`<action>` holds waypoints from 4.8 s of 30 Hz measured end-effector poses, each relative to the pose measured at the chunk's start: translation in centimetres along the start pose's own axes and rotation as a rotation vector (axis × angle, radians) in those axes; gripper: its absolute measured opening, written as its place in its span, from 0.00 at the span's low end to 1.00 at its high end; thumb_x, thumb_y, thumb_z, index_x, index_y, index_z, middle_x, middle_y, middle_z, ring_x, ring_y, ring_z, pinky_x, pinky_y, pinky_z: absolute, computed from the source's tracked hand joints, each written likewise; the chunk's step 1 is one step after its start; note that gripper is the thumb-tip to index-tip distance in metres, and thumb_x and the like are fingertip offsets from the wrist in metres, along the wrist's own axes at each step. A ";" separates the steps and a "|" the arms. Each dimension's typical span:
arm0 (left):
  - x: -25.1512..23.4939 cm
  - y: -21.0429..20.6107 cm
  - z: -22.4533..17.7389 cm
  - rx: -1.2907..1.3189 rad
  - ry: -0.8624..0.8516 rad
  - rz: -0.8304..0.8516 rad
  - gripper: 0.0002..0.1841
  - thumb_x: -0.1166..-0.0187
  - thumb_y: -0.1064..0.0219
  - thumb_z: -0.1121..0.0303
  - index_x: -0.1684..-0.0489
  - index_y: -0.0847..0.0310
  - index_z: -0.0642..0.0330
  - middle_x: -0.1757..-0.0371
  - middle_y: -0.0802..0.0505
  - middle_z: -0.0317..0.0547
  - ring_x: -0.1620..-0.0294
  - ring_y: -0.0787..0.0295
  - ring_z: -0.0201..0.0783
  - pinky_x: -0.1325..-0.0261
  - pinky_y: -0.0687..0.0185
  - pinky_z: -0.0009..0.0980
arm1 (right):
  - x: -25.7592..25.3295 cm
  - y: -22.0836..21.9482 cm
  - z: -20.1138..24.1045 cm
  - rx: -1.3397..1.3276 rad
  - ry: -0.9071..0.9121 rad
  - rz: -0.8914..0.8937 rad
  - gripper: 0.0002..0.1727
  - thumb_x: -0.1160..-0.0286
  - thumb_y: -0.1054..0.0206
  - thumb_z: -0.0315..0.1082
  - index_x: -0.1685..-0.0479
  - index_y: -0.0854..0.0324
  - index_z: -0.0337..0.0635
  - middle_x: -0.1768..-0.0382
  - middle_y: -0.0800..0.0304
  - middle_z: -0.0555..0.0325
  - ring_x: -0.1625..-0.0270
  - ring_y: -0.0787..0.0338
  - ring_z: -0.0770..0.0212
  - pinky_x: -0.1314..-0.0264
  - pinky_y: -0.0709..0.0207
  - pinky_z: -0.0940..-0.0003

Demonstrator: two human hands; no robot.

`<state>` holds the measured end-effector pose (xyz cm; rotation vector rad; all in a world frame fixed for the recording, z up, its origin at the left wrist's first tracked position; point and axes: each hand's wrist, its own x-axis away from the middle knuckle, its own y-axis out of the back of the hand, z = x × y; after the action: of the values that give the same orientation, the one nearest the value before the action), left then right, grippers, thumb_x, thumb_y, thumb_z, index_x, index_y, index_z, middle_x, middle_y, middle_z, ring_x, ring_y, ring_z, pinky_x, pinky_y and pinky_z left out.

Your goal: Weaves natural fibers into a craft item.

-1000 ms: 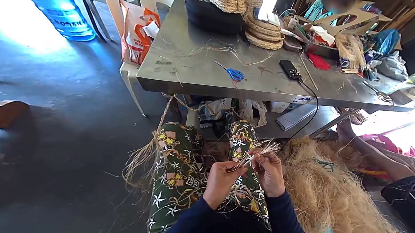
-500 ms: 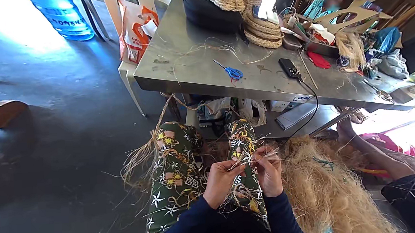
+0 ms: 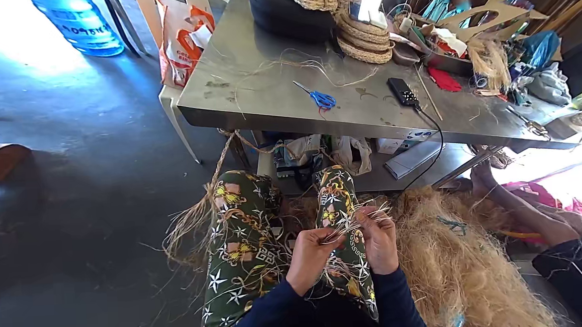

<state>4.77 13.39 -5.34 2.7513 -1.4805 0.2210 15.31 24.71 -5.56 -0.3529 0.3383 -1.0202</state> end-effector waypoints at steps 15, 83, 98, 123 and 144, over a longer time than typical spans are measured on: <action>0.0 0.1 0.1 0.164 0.097 0.075 0.06 0.23 0.31 0.78 0.69 0.09 0.59 0.76 0.07 0.30 0.85 0.26 0.16 0.80 0.33 0.14 | -1.0 1.3 0.1 -0.245 0.026 0.046 0.16 0.19 0.33 0.43 0.41 0.17 0.43 0.52 0.05 0.52 0.50 0.06 0.59 0.44 0.12 0.63; -0.6 0.8 0.7 0.575 0.424 0.213 0.11 0.15 0.43 0.79 0.63 0.13 0.61 0.77 0.12 0.33 0.90 0.38 0.15 0.87 0.43 0.11 | -2.3 1.6 1.3 0.385 0.330 0.010 0.08 0.24 0.38 0.21 0.52 0.16 0.32 0.49 0.09 0.58 0.44 0.10 0.71 0.36 0.16 0.75; -0.4 0.2 1.4 0.290 0.131 0.053 0.09 0.23 0.32 0.79 0.70 0.08 0.59 0.77 0.07 0.31 0.87 0.29 0.15 0.83 0.36 0.13 | 1.1 0.2 0.5 0.165 -0.247 0.117 0.10 0.32 0.30 0.19 0.54 0.11 0.29 0.72 0.09 0.61 0.81 0.24 0.80 0.78 0.29 0.84; -0.4 -0.3 1.8 0.362 0.231 0.023 0.09 0.21 0.34 0.82 0.65 0.09 0.62 0.73 0.06 0.34 0.89 0.32 0.15 0.85 0.40 0.13 | 1.1 0.9 -1.5 -0.123 -0.154 -0.210 0.15 0.19 0.44 0.21 0.68 0.11 0.38 0.63 0.04 0.55 0.64 0.07 0.67 0.56 0.12 0.73; -0.4 0.9 2.3 0.279 0.150 0.213 0.19 0.12 0.54 0.73 0.51 0.11 0.61 0.81 0.21 0.25 0.87 0.38 0.17 0.84 0.45 0.14 | -0.9 3.6 -2.8 -0.370 -0.636 -0.026 0.33 0.03 0.67 0.46 0.38 0.18 0.31 0.95 0.44 0.79 0.96 0.49 0.81 0.92 0.53 0.84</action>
<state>4.12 13.08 -7.74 2.6930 -1.8236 0.6692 16.40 26.85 -9.54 -0.9879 -0.0589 -0.8162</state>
